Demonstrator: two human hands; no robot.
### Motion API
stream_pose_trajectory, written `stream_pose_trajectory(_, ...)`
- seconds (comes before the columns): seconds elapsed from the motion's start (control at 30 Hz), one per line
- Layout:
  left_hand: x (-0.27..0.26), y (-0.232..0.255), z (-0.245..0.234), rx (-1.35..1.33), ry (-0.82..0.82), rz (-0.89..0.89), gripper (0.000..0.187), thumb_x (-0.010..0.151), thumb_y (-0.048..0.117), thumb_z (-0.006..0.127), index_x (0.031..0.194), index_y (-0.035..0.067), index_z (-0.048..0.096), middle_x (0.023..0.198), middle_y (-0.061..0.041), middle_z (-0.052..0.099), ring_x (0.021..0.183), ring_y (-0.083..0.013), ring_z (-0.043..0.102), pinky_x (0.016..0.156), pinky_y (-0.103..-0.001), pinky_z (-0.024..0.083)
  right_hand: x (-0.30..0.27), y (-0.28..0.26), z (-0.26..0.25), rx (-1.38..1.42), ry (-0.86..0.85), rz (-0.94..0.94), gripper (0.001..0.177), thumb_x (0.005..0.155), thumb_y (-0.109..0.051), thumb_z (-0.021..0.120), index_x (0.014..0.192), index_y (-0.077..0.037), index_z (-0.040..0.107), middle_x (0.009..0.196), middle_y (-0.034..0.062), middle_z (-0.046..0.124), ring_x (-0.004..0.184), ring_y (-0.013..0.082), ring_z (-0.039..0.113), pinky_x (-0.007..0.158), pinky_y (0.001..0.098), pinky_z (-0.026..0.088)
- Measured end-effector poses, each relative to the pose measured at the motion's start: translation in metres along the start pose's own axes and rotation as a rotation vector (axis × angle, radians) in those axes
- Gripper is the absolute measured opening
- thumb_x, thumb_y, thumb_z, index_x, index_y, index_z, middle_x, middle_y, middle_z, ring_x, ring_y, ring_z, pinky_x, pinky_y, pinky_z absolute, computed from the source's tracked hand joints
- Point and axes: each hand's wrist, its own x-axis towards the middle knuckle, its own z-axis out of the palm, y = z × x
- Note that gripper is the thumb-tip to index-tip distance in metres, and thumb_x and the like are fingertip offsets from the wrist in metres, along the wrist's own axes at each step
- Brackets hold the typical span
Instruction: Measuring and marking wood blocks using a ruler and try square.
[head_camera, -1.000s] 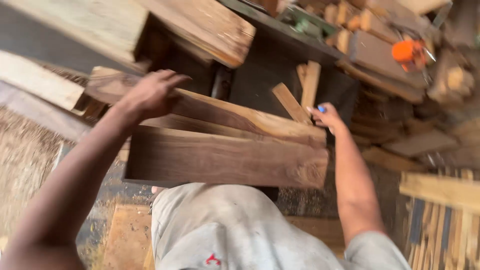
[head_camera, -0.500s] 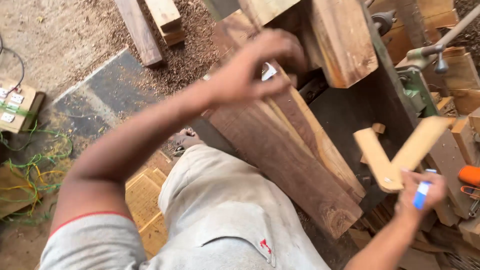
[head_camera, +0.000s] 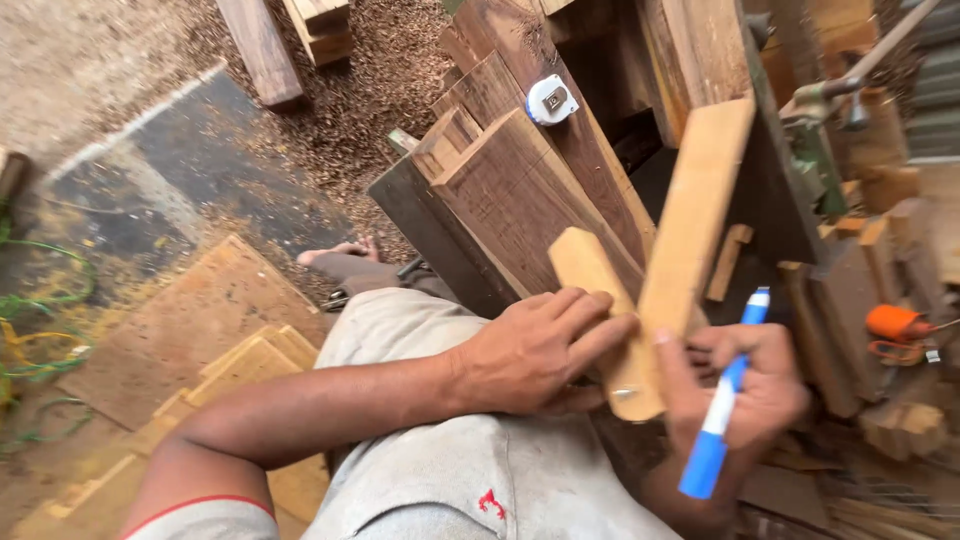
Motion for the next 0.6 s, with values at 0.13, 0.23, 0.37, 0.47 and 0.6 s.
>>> stream_pose_trajectory(0.13, -0.004, 0.002, -0.003, 0.077, 0.025, -0.038, 0.071, 0.09, 0.038, 0.076, 0.145, 0.004, 0.048, 0.137, -0.018, 0.055, 0.125, -0.0323, 0.056, 0.108, -0.047, 0.049, 0.007, -0.003, 0.001, -0.055, -0.096, -0.1, 0.043, 0.086, 0.009, 0.084, 0.085, -0.007, 0.045, 0.078, 0.0084, 0.064, 0.066, 0.0056, 0.058, 0.063, 0.0186, 0.05)
stream_pose_trajectory(0.23, -0.014, 0.006, -0.014, 0.255, 0.236, 0.111, 0.066, 0.08, 0.035, 0.077, 0.136, 0.009, 0.054, 0.138, -0.02, 0.055, 0.127, -0.0367, 0.056, 0.105, -0.052, 0.045, 0.015, 0.027, 0.001, 0.218, -0.093, 0.044, 0.039, 0.084, 0.01, 0.079, 0.09, -0.01, 0.046, 0.081, 0.0071, 0.066, 0.06, 0.0038, 0.054, 0.055, 0.0168, 0.044)
stream_pose_trajectory(0.37, -0.04, -0.01, -0.027, 0.484, 0.273, 0.099, 0.05, 0.094, 0.029, 0.07, 0.139, 0.012, 0.056, 0.14, -0.014, 0.057, 0.135, -0.032, 0.056, 0.119, -0.054, 0.042, 0.013, 0.052, 0.04, 0.528, -0.251, 0.292, 0.031, 0.084, 0.01, 0.075, 0.086, -0.008, 0.049, 0.079, 0.0055, 0.063, 0.057, 0.0027, 0.051, 0.051, 0.0148, 0.04)
stream_pose_trajectory(0.47, -0.055, -0.022, -0.025, 0.542, 0.129, 0.055, 0.043, 0.094, 0.023, 0.065, 0.135, 0.01, 0.061, 0.133, -0.011, 0.062, 0.13, -0.0288, 0.058, 0.116, -0.05, 0.045, 0.001, 0.061, 0.058, 0.506, -0.305, 0.298, 0.036, 0.081, 0.009, 0.075, 0.085, -0.011, 0.046, 0.085, 0.0086, 0.068, 0.062, 0.0031, 0.055, 0.053, 0.0167, 0.044)
stream_pose_trajectory(0.6, -0.051, -0.031, -0.016, 0.52, 0.112, 0.089, 0.036, 0.096, 0.018, 0.063, 0.129, 0.006, 0.066, 0.123, -0.009, 0.069, 0.119, -0.0257, 0.065, 0.096, -0.041, 0.053, -0.005, 0.074, 0.048, 0.314, -0.317, 0.099, 0.035, 0.086, 0.009, 0.079, 0.089, -0.006, 0.047, 0.09, 0.0169, 0.065, 0.071, 0.0047, 0.05, 0.063, 0.0189, 0.044)
